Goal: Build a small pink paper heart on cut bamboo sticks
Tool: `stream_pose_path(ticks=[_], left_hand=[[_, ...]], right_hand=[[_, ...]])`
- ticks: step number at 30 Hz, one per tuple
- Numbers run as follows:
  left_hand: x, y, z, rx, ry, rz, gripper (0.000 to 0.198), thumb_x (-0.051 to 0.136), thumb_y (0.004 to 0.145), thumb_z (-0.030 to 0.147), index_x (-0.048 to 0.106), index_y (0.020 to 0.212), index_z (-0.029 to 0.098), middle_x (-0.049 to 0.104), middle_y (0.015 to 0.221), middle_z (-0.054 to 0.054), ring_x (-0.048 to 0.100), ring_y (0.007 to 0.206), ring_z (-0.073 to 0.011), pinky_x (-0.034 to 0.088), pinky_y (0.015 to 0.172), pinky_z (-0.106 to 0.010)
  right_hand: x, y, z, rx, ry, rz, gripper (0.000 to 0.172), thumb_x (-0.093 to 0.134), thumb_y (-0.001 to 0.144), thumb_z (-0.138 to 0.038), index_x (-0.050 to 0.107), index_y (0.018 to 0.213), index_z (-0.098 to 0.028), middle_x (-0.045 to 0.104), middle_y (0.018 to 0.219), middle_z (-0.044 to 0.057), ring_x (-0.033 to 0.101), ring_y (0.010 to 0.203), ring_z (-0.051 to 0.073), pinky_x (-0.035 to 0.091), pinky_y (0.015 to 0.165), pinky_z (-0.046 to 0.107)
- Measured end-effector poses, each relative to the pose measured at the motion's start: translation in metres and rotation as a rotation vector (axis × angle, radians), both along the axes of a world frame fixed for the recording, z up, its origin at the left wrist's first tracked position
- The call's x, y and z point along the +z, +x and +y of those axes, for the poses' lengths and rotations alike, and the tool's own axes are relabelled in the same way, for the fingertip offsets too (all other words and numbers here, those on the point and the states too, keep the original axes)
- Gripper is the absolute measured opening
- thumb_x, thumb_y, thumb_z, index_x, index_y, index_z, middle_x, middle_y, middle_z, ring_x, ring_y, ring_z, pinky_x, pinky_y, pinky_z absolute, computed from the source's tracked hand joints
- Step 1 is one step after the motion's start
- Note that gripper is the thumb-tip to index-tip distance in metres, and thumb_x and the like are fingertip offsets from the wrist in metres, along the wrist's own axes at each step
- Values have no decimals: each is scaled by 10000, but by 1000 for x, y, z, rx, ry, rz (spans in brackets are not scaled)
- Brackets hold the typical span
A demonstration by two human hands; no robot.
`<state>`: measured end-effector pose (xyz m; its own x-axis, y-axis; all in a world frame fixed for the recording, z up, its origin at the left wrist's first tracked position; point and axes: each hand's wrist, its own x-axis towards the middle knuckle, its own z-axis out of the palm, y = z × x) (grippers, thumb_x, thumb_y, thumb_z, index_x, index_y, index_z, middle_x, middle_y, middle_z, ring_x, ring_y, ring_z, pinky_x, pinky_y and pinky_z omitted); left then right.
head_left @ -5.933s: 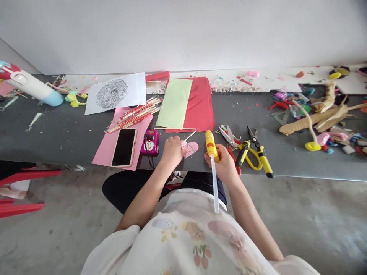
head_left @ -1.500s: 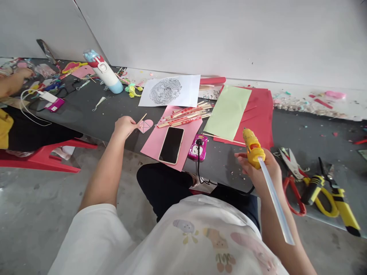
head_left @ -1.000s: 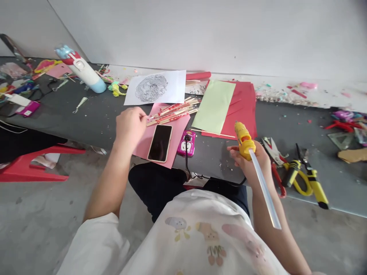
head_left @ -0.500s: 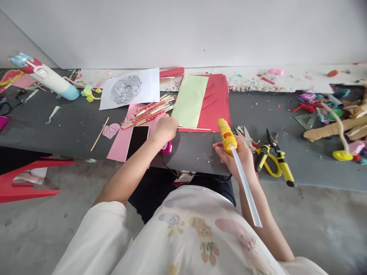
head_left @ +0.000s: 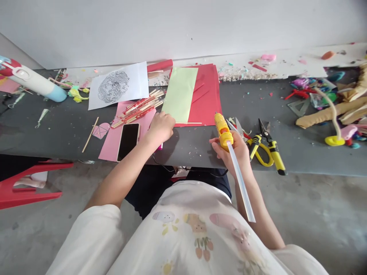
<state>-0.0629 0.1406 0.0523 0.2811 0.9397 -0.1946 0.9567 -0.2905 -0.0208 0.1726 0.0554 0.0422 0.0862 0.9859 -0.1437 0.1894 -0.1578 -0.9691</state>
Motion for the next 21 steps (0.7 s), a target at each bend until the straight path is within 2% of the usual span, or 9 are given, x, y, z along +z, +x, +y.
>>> stream_pose_path(ticks=[3,5,7,9,12,16,21], left_hand=[[6,18,-23,-118,-83,-251,92,584,777,128,667,775,169,676,802,-37,608,779,-181,454,719,-295],[2,32,-40,-217,-140,-377,74,610,765,135,663,787,183,678,804,-16,609,765,-166,455,697,-279],[-6,46,-55,-272,-130,-424,142,588,790,119,679,877,185,683,824,-20,613,814,-175,461,716,-277],[-15,58,-65,-314,-97,-410,190,541,845,113,689,947,176,676,840,-39,603,849,-186,469,753,-286],[-23,71,-75,-382,-85,-293,205,490,901,113,690,874,148,645,848,-76,580,868,-210,469,768,-308],[-22,82,-81,-411,-122,-125,187,523,835,18,671,812,130,624,850,-100,575,893,-242,451,726,-325],[-21,85,-86,-401,-121,-66,195,515,822,-3,662,865,118,634,890,-122,586,921,-266,442,725,-344]], right_hand=[[-2,7,-2,-31,-8,-13,395,729,738,-430,550,1037,-245,727,918,57,634,651,199,489,472,315],[-4,11,-4,-51,-8,-18,392,728,738,-419,551,1037,-238,730,908,46,580,560,147,479,449,289],[-5,15,-5,-57,-10,-21,378,730,735,-409,549,1016,-232,730,902,34,534,516,112,473,439,265],[-6,19,-6,-54,-14,-10,373,733,734,-401,543,1004,-229,729,899,24,526,517,102,471,440,249],[-8,22,-8,-55,-14,11,386,734,740,-395,532,1024,-229,730,902,22,533,529,103,466,446,241],[-9,25,-8,-59,-13,24,395,737,740,-394,522,1027,-228,732,897,22,520,513,97,460,445,238],[-6,25,-7,-72,-44,20,387,745,721,-394,538,998,-219,733,882,24,499,482,85,450,428,231]])
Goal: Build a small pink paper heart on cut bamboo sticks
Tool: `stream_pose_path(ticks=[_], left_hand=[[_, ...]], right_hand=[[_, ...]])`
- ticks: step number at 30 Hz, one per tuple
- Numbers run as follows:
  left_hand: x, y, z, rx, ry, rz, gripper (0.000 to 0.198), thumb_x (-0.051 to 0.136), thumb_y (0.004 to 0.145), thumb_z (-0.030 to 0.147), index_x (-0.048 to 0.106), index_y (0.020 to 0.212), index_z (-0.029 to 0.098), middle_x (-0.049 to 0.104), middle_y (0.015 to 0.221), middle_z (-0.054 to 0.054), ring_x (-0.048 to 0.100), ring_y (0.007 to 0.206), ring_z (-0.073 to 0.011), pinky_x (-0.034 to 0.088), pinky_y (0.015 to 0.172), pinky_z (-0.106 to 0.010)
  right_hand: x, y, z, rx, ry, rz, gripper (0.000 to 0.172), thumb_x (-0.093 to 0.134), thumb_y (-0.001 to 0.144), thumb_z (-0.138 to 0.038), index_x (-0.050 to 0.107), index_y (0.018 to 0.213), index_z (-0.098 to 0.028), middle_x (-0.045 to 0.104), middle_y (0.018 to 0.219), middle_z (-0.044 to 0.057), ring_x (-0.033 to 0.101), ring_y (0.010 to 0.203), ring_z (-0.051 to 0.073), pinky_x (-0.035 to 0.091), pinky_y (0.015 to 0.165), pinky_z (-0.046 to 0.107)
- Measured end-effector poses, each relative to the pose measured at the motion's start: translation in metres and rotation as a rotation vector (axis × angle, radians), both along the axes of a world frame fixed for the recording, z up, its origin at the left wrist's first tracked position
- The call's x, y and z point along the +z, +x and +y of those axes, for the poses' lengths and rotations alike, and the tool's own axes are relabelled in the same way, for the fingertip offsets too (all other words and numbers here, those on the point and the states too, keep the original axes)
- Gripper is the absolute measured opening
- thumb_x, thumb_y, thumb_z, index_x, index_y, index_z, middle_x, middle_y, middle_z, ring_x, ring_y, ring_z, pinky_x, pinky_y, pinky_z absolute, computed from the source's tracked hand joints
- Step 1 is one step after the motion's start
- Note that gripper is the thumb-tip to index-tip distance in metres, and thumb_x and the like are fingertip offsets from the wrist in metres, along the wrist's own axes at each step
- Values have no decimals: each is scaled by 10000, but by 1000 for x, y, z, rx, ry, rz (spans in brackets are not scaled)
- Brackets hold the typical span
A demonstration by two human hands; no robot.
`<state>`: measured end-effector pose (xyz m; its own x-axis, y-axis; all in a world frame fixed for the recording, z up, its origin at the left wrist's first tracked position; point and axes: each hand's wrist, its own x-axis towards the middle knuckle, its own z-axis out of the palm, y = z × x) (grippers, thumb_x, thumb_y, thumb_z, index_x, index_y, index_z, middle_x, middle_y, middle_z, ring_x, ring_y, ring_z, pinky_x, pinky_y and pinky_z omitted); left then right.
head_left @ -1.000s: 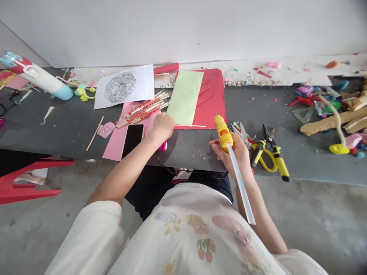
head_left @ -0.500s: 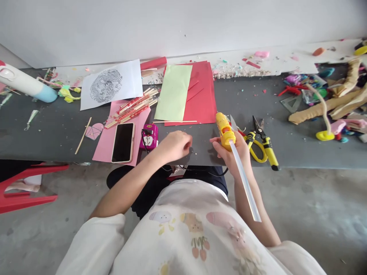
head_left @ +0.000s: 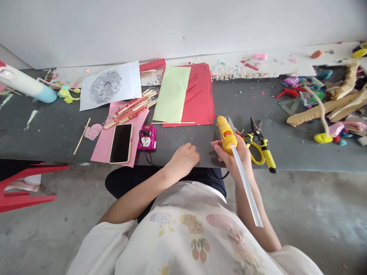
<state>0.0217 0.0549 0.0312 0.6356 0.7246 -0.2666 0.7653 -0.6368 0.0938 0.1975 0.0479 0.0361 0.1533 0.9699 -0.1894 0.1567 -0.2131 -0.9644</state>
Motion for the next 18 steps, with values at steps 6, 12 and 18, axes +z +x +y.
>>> stream_pose_path(ticks=[6,12,18], left_hand=[[-6,-2,-2,11,50,2,203,505,811,-25,635,899,104,642,894,-129,594,890,-261,442,710,-342],[3,-11,-12,89,126,-129,145,513,850,19,602,858,133,636,850,-80,589,836,-221,463,719,-321],[51,-95,-20,568,383,-378,117,558,877,137,630,819,208,685,801,11,624,797,-154,453,733,-264]], right_hand=[[-2,-3,1,-4,-5,12,415,759,696,-399,544,1002,-220,732,879,25,516,509,97,468,443,242],[-4,-9,5,21,-8,-4,427,770,695,-396,550,1013,-217,729,892,37,551,557,118,477,458,248],[-7,-26,10,97,-31,-47,467,775,699,-459,556,1029,-212,735,898,60,559,564,128,484,471,260]])
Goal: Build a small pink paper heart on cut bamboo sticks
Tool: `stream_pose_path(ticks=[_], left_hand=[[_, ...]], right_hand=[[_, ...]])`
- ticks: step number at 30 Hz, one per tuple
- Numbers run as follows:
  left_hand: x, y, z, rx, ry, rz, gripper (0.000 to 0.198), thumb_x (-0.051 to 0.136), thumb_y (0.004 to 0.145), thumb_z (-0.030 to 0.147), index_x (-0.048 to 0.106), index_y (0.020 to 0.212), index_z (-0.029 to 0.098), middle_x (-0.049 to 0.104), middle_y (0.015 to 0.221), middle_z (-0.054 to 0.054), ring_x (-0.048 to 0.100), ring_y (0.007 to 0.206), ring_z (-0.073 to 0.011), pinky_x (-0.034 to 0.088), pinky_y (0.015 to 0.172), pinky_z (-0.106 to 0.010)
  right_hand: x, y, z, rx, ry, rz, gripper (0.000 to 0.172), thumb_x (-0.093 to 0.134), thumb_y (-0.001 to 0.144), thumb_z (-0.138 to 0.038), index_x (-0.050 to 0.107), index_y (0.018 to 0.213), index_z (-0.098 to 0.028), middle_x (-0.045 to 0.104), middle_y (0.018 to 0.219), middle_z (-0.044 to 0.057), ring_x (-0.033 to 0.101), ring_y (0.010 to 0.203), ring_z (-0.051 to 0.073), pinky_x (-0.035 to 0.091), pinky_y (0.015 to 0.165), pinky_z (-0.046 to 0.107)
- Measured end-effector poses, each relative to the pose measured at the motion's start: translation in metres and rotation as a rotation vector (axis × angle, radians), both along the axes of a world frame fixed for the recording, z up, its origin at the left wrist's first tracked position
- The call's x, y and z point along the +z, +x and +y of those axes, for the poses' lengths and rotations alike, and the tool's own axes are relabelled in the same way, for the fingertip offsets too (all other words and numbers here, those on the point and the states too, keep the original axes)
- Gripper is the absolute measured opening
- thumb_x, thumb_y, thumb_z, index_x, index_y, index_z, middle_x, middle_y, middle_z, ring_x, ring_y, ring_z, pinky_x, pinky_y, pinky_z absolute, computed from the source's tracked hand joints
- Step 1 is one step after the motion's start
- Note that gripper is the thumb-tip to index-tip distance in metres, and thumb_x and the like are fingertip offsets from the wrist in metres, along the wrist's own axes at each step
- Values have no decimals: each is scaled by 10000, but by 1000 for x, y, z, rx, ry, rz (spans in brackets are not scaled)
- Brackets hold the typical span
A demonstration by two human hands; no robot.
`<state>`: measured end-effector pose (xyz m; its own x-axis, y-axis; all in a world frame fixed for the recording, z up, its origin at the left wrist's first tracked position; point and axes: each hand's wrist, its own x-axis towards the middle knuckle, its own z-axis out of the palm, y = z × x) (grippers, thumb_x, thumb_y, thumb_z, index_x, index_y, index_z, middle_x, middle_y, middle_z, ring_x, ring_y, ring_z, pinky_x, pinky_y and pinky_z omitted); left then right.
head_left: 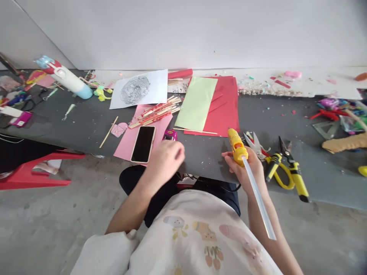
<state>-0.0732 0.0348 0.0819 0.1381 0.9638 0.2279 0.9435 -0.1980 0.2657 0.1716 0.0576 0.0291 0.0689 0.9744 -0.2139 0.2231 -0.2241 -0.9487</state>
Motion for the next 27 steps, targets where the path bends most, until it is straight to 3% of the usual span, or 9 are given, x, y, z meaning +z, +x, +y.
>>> stream_pose_path(ticks=[3,6,9,12,15,19,27], left_hand=[[16,-77,6,379,22,34,102,577,863,214,678,857,226,723,838,2,660,779,-170,455,728,-279],[15,-159,19,658,-69,114,147,575,842,275,707,886,230,752,925,-28,687,908,-236,465,764,-310],[3,-229,32,782,-176,151,190,569,826,288,720,920,222,759,999,-52,675,1013,-272,475,808,-326],[-14,-279,43,815,-234,165,231,547,830,279,730,956,215,759,1037,-61,663,1060,-271,478,855,-329],[-30,-308,50,777,-276,161,243,555,817,260,738,967,205,760,1051,-63,668,1055,-262,484,878,-326],[-46,-328,55,759,-299,165,255,554,800,232,748,963,200,758,1058,-75,668,1054,-281,491,893,-352],[-53,-335,57,720,-323,182,288,521,816,240,756,980,206,749,1090,-87,666,1045,-284,491,891,-360]], right_hand=[[-3,-16,2,59,2,-13,515,783,687,-493,560,1053,-206,738,903,76,585,587,150,490,491,276],[-4,-36,2,115,-11,-47,542,794,677,-497,569,1076,-208,738,932,92,645,701,203,514,540,298],[-1,-56,0,176,-26,-61,526,785,696,-480,562,1094,-216,732,946,89,646,737,209,518,565,302],[6,-75,-3,226,-46,-73,502,771,718,-460,547,1101,-224,729,948,77,611,681,179,510,565,298],[12,-92,-5,250,-58,-93,477,762,729,-439,545,1097,-227,732,945,71,565,588,145,494,543,294],[13,-108,-6,254,-75,-122,460,756,729,-421,554,1095,-227,737,951,70,555,550,132,489,531,290],[3,-120,-4,282,-24,-178,452,723,744,-420,553,1110,-217,741,955,93,658,721,216,525,582,325]])
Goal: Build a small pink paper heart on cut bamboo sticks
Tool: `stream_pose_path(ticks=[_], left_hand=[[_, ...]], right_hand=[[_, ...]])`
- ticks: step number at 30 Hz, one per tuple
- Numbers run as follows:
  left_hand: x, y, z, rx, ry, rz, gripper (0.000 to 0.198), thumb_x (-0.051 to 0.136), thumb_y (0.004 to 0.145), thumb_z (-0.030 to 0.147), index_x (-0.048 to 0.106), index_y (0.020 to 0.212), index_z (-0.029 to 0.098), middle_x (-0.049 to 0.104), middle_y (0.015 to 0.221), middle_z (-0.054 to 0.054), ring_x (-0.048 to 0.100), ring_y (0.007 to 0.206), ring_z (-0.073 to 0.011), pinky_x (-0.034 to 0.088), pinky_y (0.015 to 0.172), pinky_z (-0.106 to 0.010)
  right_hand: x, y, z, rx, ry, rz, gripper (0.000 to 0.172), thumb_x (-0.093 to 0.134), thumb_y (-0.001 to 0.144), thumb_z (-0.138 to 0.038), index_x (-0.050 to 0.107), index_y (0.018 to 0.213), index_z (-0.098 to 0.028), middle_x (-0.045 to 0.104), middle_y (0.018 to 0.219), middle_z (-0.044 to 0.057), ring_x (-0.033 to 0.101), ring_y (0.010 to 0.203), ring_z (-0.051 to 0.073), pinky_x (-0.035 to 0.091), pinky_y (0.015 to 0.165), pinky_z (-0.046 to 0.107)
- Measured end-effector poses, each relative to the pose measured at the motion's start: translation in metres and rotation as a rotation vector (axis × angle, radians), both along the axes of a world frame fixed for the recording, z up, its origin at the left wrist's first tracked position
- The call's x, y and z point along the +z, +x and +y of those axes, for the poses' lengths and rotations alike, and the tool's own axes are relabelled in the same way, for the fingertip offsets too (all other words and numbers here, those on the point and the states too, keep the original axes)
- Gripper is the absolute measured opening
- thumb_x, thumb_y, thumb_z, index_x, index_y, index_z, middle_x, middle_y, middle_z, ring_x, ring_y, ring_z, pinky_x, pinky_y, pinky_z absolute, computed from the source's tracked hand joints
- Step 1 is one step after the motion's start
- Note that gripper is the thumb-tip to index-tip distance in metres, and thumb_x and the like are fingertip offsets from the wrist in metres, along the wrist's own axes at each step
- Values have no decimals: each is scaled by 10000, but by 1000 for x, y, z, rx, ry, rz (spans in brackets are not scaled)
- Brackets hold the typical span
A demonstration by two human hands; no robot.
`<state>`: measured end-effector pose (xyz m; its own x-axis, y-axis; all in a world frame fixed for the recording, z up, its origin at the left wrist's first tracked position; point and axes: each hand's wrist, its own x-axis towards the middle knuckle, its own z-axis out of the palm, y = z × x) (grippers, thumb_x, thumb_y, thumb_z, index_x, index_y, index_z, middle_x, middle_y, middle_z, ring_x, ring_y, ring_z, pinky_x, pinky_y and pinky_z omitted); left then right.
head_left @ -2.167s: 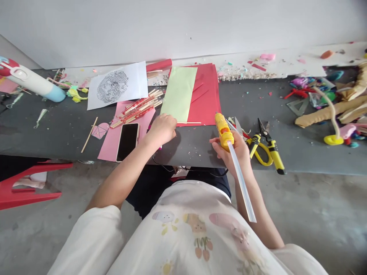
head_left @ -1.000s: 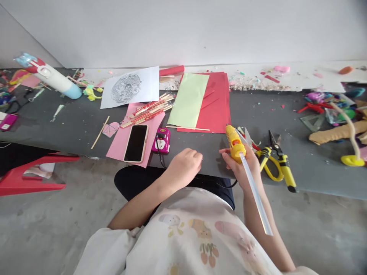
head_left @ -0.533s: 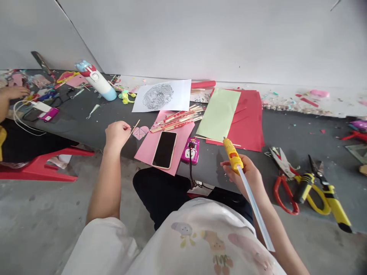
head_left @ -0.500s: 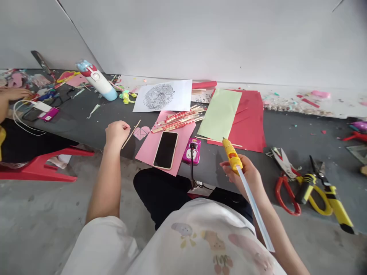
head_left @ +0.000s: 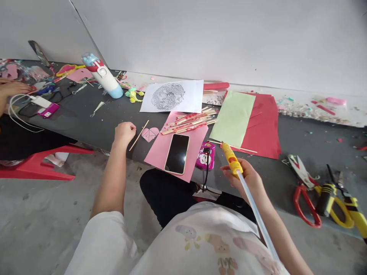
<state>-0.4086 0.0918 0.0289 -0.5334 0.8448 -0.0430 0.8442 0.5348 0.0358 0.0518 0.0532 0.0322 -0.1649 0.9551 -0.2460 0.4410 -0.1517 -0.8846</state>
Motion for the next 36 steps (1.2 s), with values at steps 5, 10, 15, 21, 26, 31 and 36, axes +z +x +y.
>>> stream_pose_path(ticks=[5,10,15,21,26,31,36], left_hand=[[6,6,1,-22,-5,19,312,499,824,255,763,984,214,749,1089,-88,661,1050,-285,490,881,-349],[13,13,4,-35,-12,49,334,487,844,294,768,999,200,744,1106,-108,659,1051,-301,487,871,-344],[27,34,6,-63,17,113,355,458,870,331,759,1005,199,746,1071,-127,664,1003,-326,489,812,-366],[55,86,2,-199,122,166,379,397,928,377,727,1047,233,755,993,-59,675,908,-279,463,723,-337],[65,144,-7,-327,285,111,277,489,905,368,735,973,261,756,915,-4,681,843,-227,445,690,-300],[62,197,-21,-561,352,26,271,489,932,367,735,979,262,758,865,-15,679,767,-201,469,705,-299],[61,225,-35,-666,375,-32,258,485,946,333,728,988,259,770,977,-30,694,787,-202,493,716,-303]], right_hand=[[-2,3,2,-9,-1,-48,444,704,751,-402,553,1127,-221,739,957,85,663,746,221,531,602,337],[-14,13,2,-17,70,-93,431,690,738,-394,576,1118,-226,746,909,73,658,679,216,518,590,344],[-16,21,3,2,137,-169,413,658,739,-352,568,1130,-251,754,946,60,695,770,239,523,670,356],[0,37,9,-39,205,-437,408,610,762,-390,569,1135,-230,737,922,73,690,758,255,503,651,349],[-3,55,7,-45,253,-489,391,588,798,-403,567,1142,-220,734,921,82,692,792,267,502,672,352],[-8,59,6,30,296,-560,353,528,860,-339,528,1180,-190,707,1104,133,687,937,291,500,734,362],[0,62,8,104,254,-570,346,505,885,-286,504,1212,-171,674,1194,145,671,999,302,490,789,374]])
